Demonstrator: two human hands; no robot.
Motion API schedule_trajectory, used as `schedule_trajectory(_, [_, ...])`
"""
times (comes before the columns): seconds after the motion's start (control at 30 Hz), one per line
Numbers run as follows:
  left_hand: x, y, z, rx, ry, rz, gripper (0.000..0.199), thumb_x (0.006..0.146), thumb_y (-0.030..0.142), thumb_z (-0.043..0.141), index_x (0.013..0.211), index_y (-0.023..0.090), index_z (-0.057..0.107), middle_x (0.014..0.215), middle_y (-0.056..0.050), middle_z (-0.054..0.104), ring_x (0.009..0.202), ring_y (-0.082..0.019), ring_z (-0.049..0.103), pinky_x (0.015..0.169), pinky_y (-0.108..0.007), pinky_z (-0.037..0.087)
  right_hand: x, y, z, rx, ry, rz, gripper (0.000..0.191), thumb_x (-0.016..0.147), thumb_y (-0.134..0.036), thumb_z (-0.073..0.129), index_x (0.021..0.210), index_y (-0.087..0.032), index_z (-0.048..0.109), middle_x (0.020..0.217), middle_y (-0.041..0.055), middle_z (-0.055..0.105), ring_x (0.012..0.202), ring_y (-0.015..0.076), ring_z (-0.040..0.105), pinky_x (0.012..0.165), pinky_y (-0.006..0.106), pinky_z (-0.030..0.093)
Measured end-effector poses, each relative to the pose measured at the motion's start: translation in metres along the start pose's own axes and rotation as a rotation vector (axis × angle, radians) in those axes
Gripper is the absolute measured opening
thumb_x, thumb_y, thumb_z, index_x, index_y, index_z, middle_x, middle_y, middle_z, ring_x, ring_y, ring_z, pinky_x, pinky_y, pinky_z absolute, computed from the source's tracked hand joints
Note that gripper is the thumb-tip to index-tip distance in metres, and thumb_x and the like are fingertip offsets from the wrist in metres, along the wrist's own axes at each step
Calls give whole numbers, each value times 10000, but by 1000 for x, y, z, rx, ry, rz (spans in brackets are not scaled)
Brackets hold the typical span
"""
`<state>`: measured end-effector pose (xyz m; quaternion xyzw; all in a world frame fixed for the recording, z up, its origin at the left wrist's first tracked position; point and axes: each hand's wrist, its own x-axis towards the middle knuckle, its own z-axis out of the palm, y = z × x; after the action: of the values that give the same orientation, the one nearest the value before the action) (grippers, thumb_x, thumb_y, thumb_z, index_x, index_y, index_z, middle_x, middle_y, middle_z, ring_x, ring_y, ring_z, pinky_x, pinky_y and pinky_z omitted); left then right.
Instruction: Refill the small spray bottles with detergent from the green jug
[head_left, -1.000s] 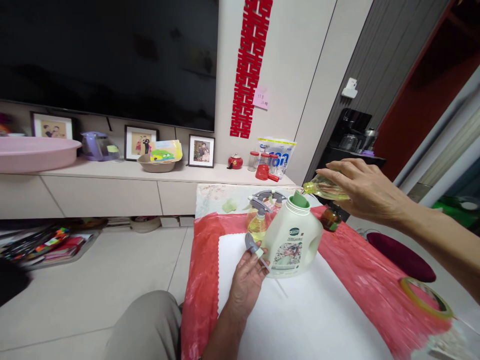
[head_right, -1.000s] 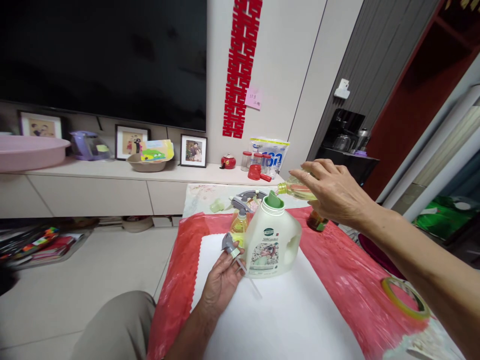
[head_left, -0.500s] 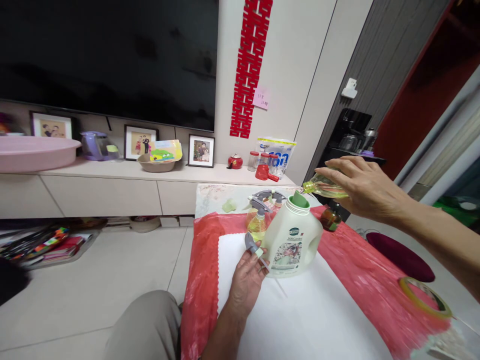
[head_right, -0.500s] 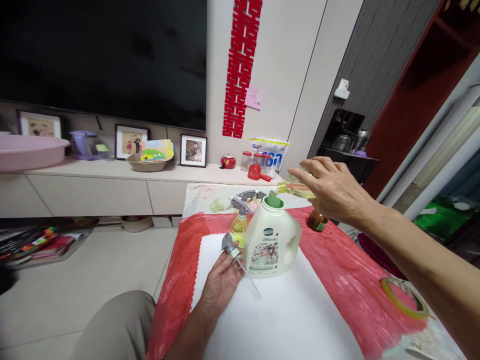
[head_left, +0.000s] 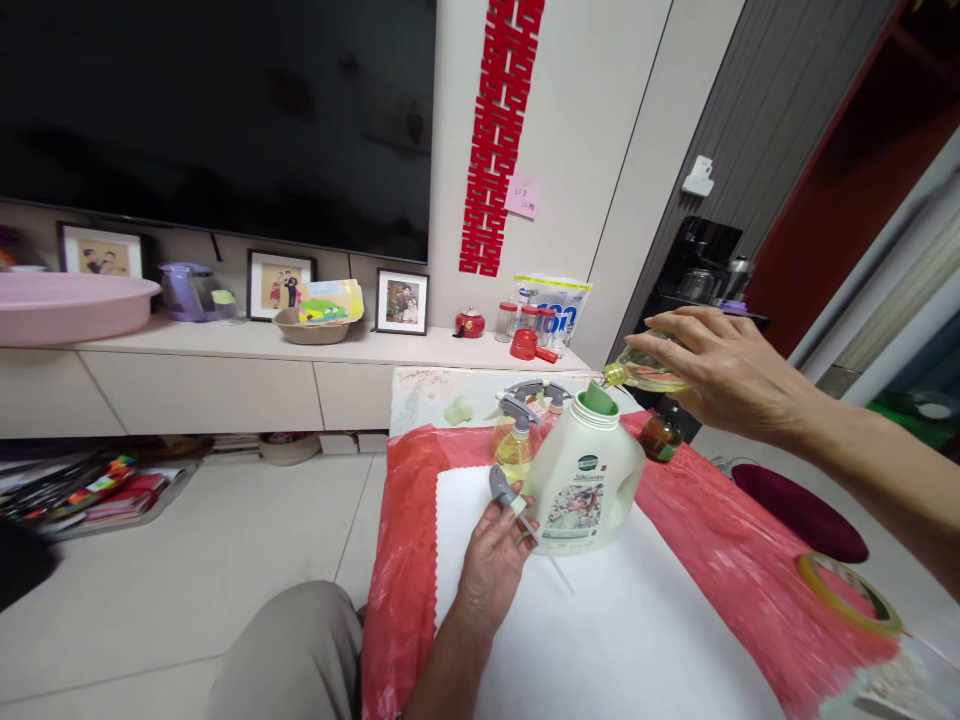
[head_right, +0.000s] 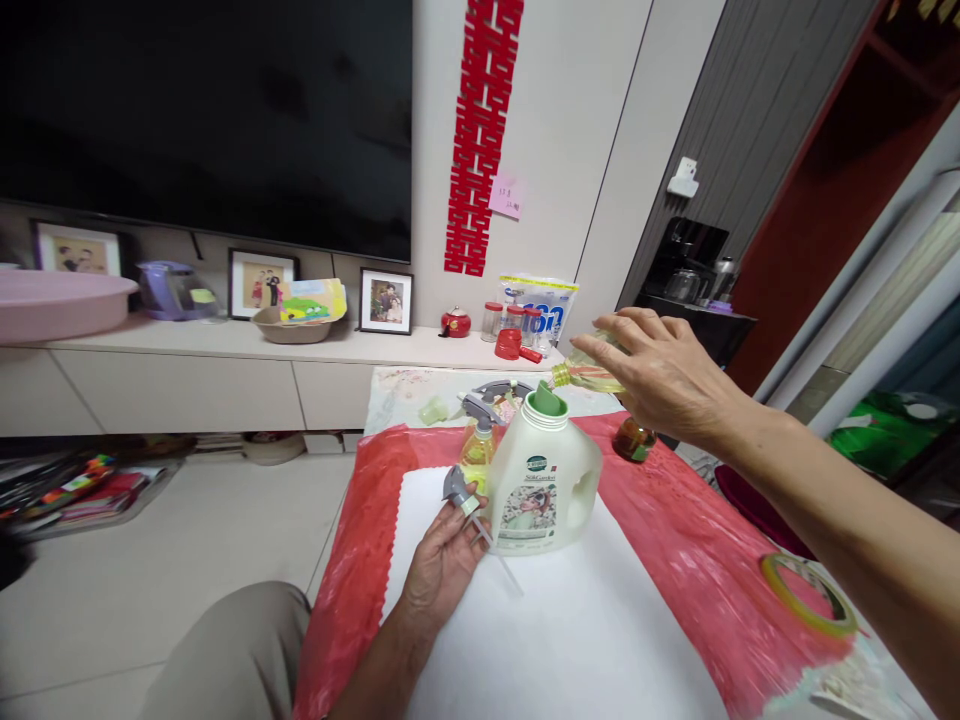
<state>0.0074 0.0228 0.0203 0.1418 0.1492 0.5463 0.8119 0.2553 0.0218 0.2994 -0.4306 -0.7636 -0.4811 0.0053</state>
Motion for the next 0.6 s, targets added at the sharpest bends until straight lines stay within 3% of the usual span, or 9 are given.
schedule_trajectory(0.6, [0,1,2,-6,11,-5,538,629,246,910,1118,184,695,973,-48,727,745,-146,655,740,-286,500,4,-2,1,-60,62,-77,507,929,-182,514,1425,-285,488,1436,95,504,1304,290,457,896,389,368])
